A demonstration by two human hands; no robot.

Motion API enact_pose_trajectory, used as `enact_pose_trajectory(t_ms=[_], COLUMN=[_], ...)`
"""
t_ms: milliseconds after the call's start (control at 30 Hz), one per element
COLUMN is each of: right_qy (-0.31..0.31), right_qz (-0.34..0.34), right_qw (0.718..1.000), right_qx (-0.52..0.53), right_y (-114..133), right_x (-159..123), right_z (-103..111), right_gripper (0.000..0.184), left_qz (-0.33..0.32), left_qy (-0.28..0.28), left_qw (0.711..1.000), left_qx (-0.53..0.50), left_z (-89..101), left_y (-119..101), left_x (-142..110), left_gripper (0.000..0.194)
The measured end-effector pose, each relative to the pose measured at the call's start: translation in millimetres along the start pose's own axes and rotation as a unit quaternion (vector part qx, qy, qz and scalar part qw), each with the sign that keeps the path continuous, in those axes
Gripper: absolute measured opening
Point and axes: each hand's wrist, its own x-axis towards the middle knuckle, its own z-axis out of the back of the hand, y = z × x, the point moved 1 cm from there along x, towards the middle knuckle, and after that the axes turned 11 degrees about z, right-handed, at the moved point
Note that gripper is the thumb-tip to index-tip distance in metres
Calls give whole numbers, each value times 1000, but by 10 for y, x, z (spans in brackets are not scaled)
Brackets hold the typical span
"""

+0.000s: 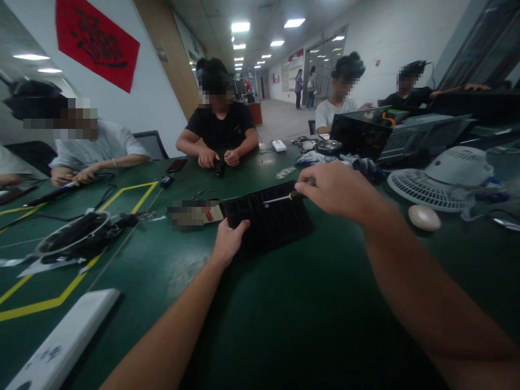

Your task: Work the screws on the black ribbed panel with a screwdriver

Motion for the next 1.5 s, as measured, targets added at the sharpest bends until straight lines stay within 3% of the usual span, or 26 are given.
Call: enact_pose_trajectory(t_ms=[233,433,1500], right_qy=[-32,-61,-19], right_qz=[25,45,31], right_qw=[998,997,999], right_qx=[47,26,3], right_y=[-114,-112,-71], right_x=[-66,-51,14], right_z=[144,90,-64], right_gripper=[17,14,13], left_qz=[6,1,0], left_qy=[0,-6,6], left_qw=[1000,1000,1000], left_qx=[-15,-6,-15], left_z=[-14,0,1], left_y=[5,27,54], left_x=[-1,32,49], left_gripper=[47,48,48])
